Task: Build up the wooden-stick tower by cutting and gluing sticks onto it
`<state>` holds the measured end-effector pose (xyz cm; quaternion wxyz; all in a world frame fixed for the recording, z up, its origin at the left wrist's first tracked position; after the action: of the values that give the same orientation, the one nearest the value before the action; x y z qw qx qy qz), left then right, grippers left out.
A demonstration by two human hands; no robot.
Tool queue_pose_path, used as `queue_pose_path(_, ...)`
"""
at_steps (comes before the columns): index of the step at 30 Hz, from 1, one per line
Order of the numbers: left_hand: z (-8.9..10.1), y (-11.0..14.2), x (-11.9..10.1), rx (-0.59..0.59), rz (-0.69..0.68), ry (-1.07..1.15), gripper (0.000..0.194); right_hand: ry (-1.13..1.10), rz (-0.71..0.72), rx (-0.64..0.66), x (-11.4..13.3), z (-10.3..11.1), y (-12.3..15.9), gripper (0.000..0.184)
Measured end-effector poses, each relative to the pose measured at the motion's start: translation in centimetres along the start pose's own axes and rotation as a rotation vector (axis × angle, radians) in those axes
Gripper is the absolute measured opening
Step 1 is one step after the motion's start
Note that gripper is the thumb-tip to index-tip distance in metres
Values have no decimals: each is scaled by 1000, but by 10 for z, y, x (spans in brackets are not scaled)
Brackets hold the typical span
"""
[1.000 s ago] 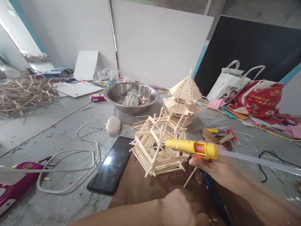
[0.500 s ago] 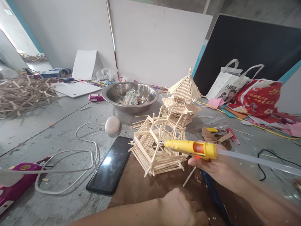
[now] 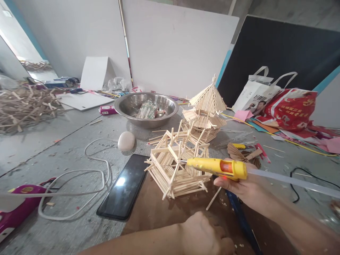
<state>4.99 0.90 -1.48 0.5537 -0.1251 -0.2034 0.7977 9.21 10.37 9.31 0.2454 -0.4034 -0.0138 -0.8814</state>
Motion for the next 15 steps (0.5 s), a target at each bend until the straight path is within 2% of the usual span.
queue_pose_path(10,1,0,1,-2,21,-17,22,21,8,26,3,6,2,30)
queue_pose_path(15,2,1,1,-13,18,-17,22,31,-35,9,-1,9,4,29)
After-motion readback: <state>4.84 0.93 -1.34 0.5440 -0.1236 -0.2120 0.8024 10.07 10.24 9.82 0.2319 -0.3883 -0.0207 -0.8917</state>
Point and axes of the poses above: each hand's wrist, its own y-axis away from the middle knuckle, its own z-axis out of the back of the hand, x = y × z, the point moved 7 cm from there along -y, towards the middle knuckle, and after that the axes turned 8 degrees about -y, right-handed, at the moved point
